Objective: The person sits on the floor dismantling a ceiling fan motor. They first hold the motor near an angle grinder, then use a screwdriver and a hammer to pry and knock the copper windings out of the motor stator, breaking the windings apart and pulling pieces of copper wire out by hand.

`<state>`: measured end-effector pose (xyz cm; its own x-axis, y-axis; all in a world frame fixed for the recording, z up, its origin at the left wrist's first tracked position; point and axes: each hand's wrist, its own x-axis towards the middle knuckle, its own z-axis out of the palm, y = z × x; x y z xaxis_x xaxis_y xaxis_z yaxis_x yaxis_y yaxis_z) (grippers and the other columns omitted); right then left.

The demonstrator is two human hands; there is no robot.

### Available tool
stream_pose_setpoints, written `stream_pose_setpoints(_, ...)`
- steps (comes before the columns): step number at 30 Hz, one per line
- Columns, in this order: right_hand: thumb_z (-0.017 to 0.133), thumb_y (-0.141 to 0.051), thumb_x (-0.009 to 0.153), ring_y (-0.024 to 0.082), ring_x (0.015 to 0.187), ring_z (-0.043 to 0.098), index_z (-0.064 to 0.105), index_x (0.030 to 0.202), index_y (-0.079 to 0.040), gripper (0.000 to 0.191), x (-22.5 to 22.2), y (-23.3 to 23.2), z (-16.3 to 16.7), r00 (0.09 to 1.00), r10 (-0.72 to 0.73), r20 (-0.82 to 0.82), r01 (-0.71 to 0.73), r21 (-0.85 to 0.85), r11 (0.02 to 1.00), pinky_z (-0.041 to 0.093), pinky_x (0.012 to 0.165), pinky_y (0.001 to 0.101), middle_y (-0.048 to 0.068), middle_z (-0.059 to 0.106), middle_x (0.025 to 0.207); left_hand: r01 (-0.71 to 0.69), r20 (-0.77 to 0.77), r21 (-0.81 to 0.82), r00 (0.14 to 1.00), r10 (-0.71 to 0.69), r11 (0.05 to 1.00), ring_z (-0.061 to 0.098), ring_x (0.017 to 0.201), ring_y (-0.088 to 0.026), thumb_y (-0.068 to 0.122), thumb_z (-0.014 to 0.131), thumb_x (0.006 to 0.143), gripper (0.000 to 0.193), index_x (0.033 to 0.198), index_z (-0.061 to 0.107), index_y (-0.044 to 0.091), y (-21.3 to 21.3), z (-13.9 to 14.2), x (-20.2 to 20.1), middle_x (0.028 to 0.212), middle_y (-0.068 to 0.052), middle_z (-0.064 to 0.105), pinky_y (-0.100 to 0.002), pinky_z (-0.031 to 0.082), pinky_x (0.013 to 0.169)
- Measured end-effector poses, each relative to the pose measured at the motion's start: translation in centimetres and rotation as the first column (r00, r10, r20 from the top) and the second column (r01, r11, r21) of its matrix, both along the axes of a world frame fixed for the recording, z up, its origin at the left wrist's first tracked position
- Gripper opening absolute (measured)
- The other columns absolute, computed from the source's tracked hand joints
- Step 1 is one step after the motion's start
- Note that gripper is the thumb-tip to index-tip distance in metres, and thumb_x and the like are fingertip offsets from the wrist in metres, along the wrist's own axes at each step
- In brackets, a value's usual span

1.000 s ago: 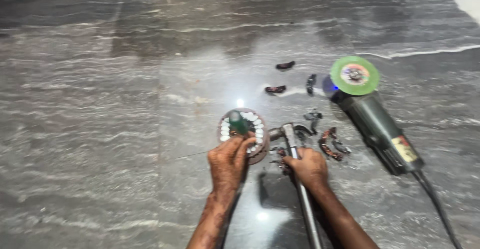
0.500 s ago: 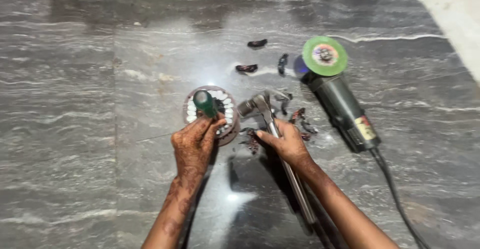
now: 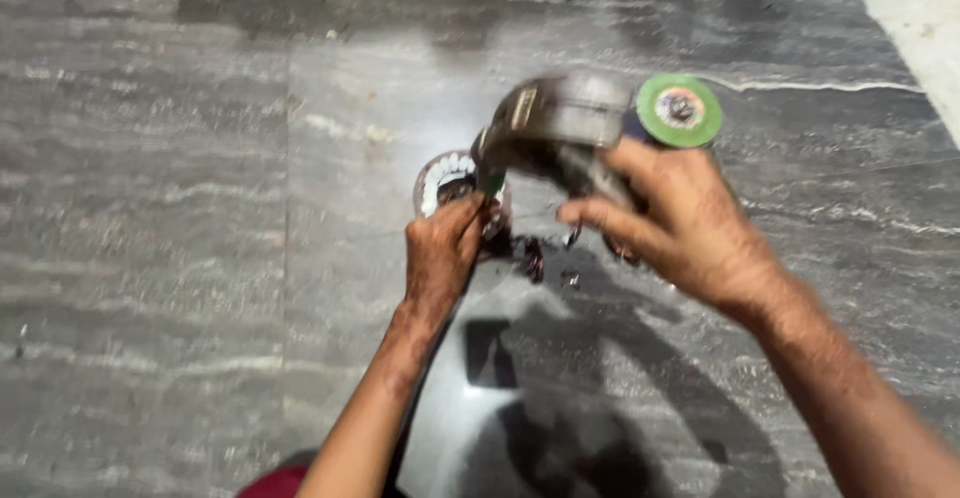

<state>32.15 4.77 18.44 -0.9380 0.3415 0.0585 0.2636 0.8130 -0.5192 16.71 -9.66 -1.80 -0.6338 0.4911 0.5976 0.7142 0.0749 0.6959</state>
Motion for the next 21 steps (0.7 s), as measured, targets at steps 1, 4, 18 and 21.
stream_pose_setpoints(1, 0.066, -0.042, 0.091, 0.01, 0.056, 0.062, 0.065, 0.101, -0.011, 0.033, 0.1, -0.5, 0.5, 0.998, -0.038, 0.047, 0.038, 0.016, 0.999, 0.056, 0.05, 0.0295, 0.004, 0.064, 0.073, 0.005, 0.058, -0.031, 0.998, -0.003, 1.0, 0.079, 0.086, -0.022, 0.003, 0.07, 0.096, 0.021, 0.116, 0.075, 0.009, 0.0, 0.1, 0.1, 0.102, -0.011, 0.079, -0.033, 0.065, 0.073)
stream_pose_setpoints(4, 0.064, -0.041, 0.095, 0.013, 0.053, 0.057, 0.062, 0.098, -0.009, 0.033, -0.2, -1.1, 1.6, 0.986, -0.135, 0.101, 0.124, 0.112, 0.986, 0.054, 0.044, 0.0311, 0.007, 0.062, 0.069, 0.022, 0.168, -0.07, 0.986, -0.01, 0.997, 0.079, 0.082, -0.022, 0.006, 0.07, 0.094, 0.022, 0.115, 0.074, 0.008, 0.4, 0.6, 0.9, 0.101, -0.01, 0.079, -0.03, 0.066, 0.067)
stream_pose_setpoints(18, 0.067, -0.029, 0.097, 0.032, 0.074, 0.074, 0.058, 0.106, -0.003, 0.029, -8.2, 3.3, -0.6, 0.993, -0.078, -0.092, 0.12, 0.678, 0.725, 0.058, 0.057, 0.045, 0.019, 0.071, 0.091, -0.04, 0.059, -0.038, 0.997, 0.042, 0.998, 0.079, 0.085, -0.024, 0.01, 0.073, 0.09, 0.019, 0.109, 0.078, 0.008, 0.6, 1.0, 0.8, 0.107, -0.012, 0.078, -0.034, 0.065, 0.076)
stream_pose_setpoints(21, 0.065, -0.037, 0.098, 0.033, 0.079, 0.074, 0.056, 0.105, -0.002, 0.037, -7.8, 2.9, -0.5, 0.993, -0.119, 0.01, 0.086, 0.631, 0.771, 0.059, 0.061, 0.0456, 0.021, 0.071, 0.092, -0.049, 0.135, -0.08, 0.989, 0.059, 0.996, 0.079, 0.083, -0.02, 0.011, 0.071, 0.092, 0.021, 0.111, 0.077, 0.01, 0.7, 0.5, 0.8, 0.106, -0.009, 0.079, -0.033, 0.066, 0.074)
